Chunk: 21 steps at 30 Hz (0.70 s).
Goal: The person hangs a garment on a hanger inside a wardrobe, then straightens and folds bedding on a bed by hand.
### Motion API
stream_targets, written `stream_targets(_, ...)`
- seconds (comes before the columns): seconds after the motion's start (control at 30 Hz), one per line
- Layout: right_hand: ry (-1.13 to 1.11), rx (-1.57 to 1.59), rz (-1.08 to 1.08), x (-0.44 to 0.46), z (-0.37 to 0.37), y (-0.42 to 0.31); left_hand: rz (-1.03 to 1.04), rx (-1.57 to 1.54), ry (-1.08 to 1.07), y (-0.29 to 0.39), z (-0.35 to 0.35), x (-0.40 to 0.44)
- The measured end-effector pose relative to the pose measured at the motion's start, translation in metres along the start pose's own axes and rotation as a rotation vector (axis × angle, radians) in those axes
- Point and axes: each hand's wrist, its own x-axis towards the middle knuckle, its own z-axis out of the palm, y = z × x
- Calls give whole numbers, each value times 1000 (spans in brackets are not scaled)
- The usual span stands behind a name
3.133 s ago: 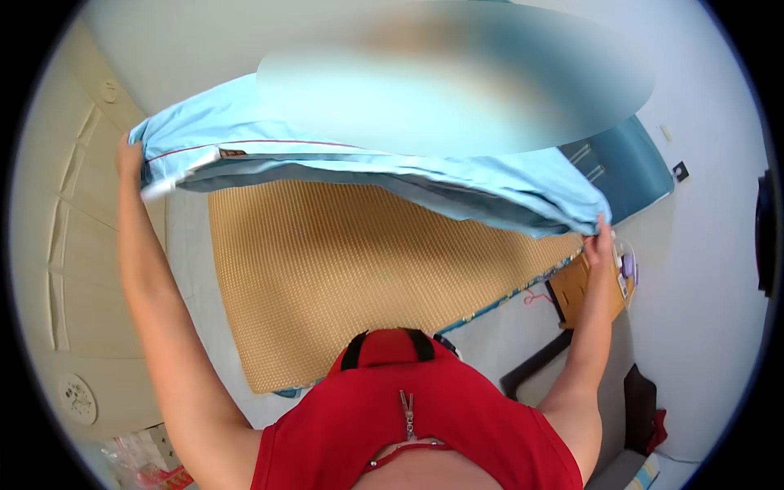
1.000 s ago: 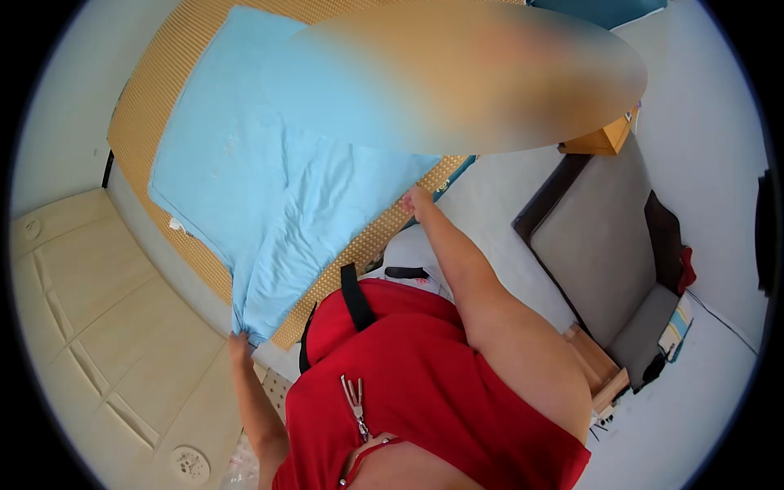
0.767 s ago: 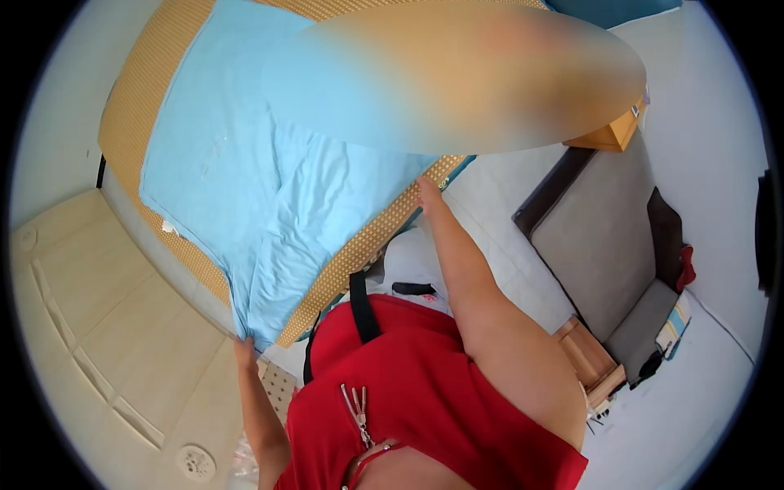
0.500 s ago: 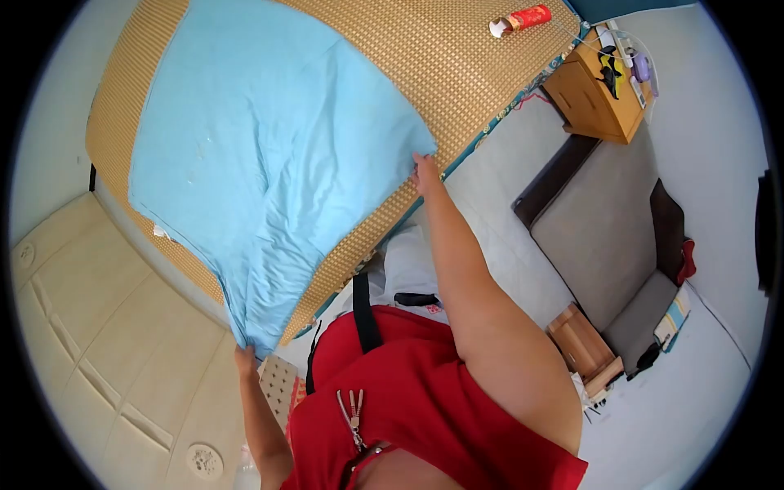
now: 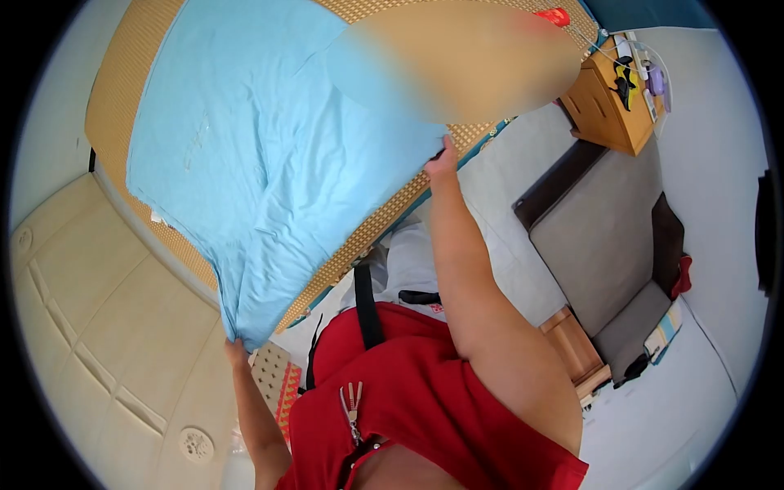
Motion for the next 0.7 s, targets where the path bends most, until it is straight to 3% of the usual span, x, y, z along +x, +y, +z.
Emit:
stream_targets(0.13, 98, -23, -11, -1, 9, -52, 71, 143, 183, -12, -22, -6)
stream_targets(0.27, 329, -215, -298, 22, -4, -95, -131, 85, 114, -35, -30, 0)
stream_targets(0.33, 479, -758, -452, 25, -19, -112, -141, 119, 72, -38, -19, 1)
stream_targets(0.4, 570, -1660, -550, -12, -7, -133, -162, 79, 29, -39, -4, -2)
stream_targets(0.47, 435, -1346, -527, -17, -14, -134, -191, -29, -17, -44, 9, -10)
stream_targets(0.5, 369, -1191, -509, -16, -18, -132, -135, 17, -11, -77, 21, 8)
stream_targets(0.6, 206, -559, -457, -23, -13, -121, -94, 67, -68, -85, 30, 6)
stream_targets(0.7, 143, -627, -473, -46, 17, -121, -116, 57, 39, -81, 31, -3)
